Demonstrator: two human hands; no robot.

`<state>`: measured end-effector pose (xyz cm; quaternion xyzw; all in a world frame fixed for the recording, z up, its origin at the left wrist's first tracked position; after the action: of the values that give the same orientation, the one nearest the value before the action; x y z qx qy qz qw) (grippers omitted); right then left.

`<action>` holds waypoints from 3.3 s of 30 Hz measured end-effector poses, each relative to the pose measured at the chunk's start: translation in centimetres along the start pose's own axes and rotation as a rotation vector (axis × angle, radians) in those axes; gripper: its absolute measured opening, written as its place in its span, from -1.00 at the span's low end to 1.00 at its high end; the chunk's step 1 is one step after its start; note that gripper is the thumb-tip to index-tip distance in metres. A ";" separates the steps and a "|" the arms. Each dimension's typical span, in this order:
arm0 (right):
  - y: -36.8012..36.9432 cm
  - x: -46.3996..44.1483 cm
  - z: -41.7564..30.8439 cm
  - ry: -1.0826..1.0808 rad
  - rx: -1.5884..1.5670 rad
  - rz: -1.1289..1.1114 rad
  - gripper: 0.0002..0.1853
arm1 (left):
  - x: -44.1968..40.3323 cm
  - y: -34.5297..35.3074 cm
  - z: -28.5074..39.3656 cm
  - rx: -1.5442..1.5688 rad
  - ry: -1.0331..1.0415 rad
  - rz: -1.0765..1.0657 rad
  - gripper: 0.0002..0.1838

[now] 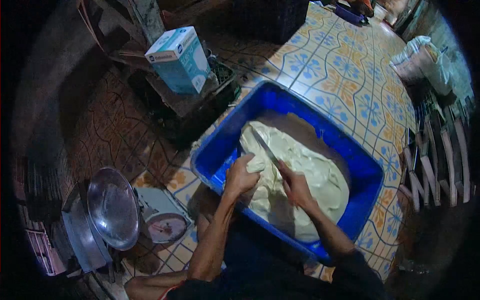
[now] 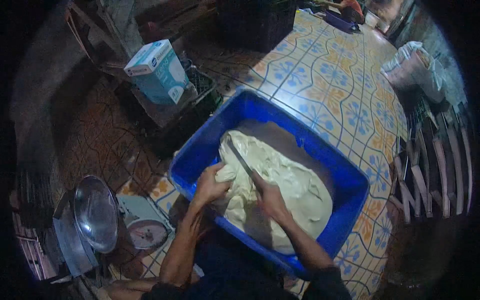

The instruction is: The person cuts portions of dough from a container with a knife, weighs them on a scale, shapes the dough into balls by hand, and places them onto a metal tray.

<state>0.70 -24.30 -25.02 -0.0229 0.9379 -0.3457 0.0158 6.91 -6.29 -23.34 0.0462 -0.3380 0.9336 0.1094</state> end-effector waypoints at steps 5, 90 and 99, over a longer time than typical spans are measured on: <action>3.8 0.7 -2.4 -0.200 -0.048 -0.275 -0.42 | 4.8 -9.4 8.3 0.326 0.130 0.135 -0.70; 25.0 7.1 -36.4 -0.299 -0.770 -0.754 -0.48 | 25.7 -30.6 -6.2 -0.132 0.087 1.060 -0.82; 23.0 17.4 -29.3 -0.451 -0.438 -1.156 -0.33 | 30.9 -36.5 -12.5 0.775 0.351 1.302 -0.89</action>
<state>-18.74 11.24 -17.91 -0.5978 0.7968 -0.0864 0.0188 -14.63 34.38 -5.31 -0.2752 0.0756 0.8551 -0.4329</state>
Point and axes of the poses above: each hand's wrist, its own x-axis away from the middle knuckle, its own y-axis out of the palm, z = x × y, the point moved 6 cm from there along -x, towards the middle knuckle
